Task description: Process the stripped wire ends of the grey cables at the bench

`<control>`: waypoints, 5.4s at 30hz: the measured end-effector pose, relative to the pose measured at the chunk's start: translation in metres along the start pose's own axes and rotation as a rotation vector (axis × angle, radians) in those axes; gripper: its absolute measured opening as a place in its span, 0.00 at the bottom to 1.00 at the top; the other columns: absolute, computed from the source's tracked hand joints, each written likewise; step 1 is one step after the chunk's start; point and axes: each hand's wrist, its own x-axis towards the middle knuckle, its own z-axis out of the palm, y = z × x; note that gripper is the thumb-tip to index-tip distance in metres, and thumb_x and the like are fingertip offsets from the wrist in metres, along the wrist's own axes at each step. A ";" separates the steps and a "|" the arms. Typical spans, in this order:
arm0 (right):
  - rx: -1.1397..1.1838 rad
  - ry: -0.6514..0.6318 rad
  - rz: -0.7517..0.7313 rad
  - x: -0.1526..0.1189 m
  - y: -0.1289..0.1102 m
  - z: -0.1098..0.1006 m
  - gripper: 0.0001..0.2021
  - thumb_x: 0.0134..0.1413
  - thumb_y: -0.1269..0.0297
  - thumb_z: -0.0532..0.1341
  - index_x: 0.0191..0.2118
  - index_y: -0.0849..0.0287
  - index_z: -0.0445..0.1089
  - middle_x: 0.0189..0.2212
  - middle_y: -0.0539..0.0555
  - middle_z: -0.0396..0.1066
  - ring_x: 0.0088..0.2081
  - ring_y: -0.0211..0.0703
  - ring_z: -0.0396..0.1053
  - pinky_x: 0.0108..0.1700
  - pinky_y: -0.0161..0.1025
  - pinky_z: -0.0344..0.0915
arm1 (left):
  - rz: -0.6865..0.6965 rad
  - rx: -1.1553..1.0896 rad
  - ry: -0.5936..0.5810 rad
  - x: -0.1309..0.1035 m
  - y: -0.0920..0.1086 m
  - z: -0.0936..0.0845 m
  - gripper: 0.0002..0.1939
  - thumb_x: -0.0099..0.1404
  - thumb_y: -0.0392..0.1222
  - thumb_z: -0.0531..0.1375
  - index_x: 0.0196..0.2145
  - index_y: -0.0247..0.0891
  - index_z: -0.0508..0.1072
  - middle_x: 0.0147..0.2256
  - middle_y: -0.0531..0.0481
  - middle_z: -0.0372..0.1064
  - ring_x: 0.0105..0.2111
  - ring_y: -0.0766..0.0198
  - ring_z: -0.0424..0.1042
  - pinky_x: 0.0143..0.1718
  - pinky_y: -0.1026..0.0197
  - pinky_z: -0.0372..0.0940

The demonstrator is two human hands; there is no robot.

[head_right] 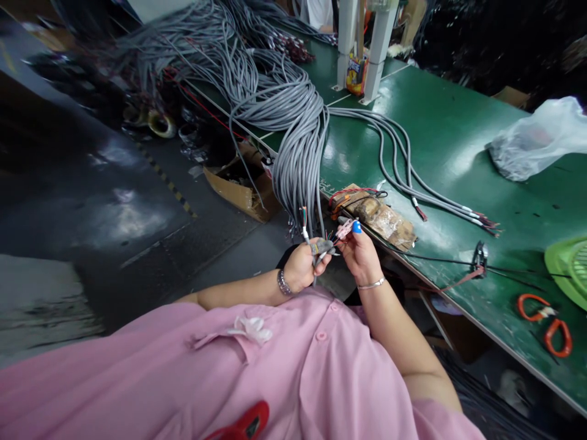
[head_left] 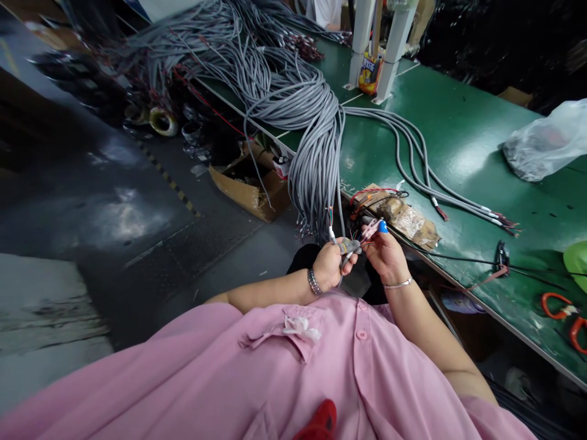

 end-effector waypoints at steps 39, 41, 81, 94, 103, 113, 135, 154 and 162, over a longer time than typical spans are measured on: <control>-0.630 -0.101 -0.138 -0.049 0.002 -0.008 0.10 0.48 0.56 0.67 0.30 0.57 0.74 0.25 0.49 0.70 0.25 0.35 0.63 0.26 0.33 0.62 | 0.160 0.436 -0.167 -0.013 -0.005 -0.018 0.19 0.56 0.54 0.63 0.24 0.34 0.68 0.19 0.51 0.68 0.12 0.72 0.63 0.11 0.70 0.48; -0.587 -0.058 -0.149 -0.050 0.006 -0.006 0.09 0.47 0.57 0.68 0.29 0.57 0.73 0.24 0.48 0.70 0.25 0.34 0.62 0.26 0.32 0.62 | 0.163 0.378 -0.124 -0.012 -0.008 -0.017 0.19 0.55 0.54 0.63 0.24 0.34 0.67 0.19 0.51 0.68 0.12 0.72 0.63 0.11 0.69 0.48; -0.047 0.026 -0.047 0.003 0.004 0.002 0.19 0.48 0.45 0.65 0.29 0.59 0.71 0.24 0.48 0.70 0.22 0.31 0.60 0.25 0.32 0.61 | 0.148 0.097 -0.131 -0.006 0.000 0.002 0.14 0.55 0.49 0.63 0.28 0.35 0.67 0.17 0.54 0.65 0.10 0.73 0.57 0.09 0.70 0.46; 0.105 0.023 0.041 0.004 0.007 0.004 0.23 0.46 0.38 0.62 0.29 0.58 0.69 0.25 0.49 0.71 0.24 0.34 0.64 0.26 0.34 0.64 | 0.167 0.127 -0.121 -0.002 -0.007 -0.001 0.14 0.57 0.49 0.63 0.27 0.35 0.67 0.17 0.54 0.65 0.10 0.73 0.56 0.09 0.69 0.46; 0.097 -0.033 0.050 -0.004 -0.001 0.002 0.16 0.50 0.49 0.64 0.34 0.57 0.72 0.30 0.49 0.74 0.26 0.34 0.67 0.27 0.32 0.66 | 0.176 0.080 -0.064 -0.014 -0.002 -0.002 0.15 0.55 0.49 0.64 0.26 0.36 0.66 0.17 0.55 0.65 0.10 0.73 0.56 0.09 0.69 0.46; 0.024 -0.005 -0.057 0.000 0.006 -0.003 0.14 0.51 0.51 0.64 0.35 0.58 0.73 0.31 0.50 0.74 0.25 0.32 0.65 0.27 0.31 0.67 | 0.137 0.015 -0.058 -0.004 -0.002 0.002 0.13 0.56 0.48 0.62 0.29 0.36 0.67 0.18 0.55 0.65 0.10 0.73 0.56 0.09 0.69 0.44; 0.128 -0.031 0.073 -0.001 0.005 -0.002 0.21 0.49 0.40 0.61 0.33 0.56 0.70 0.31 0.50 0.74 0.26 0.35 0.66 0.27 0.34 0.65 | 0.152 0.072 -0.054 -0.011 -0.003 -0.003 0.14 0.55 0.50 0.62 0.28 0.36 0.67 0.18 0.55 0.65 0.10 0.73 0.56 0.09 0.69 0.45; -0.101 0.110 -0.173 0.000 0.009 -0.001 0.18 0.50 0.44 0.63 0.30 0.56 0.70 0.22 0.46 0.67 0.22 0.31 0.60 0.25 0.31 0.60 | 0.112 -0.020 -0.017 0.000 -0.004 -0.002 0.11 0.54 0.46 0.62 0.28 0.36 0.67 0.17 0.55 0.65 0.10 0.73 0.56 0.10 0.68 0.42; 0.094 0.085 -0.089 0.010 0.008 0.005 0.15 0.48 0.49 0.67 0.28 0.56 0.69 0.25 0.47 0.71 0.27 0.34 0.65 0.30 0.33 0.64 | 0.100 0.000 0.004 0.005 -0.008 -0.003 0.13 0.53 0.48 0.63 0.29 0.36 0.67 0.18 0.55 0.65 0.10 0.73 0.56 0.11 0.69 0.42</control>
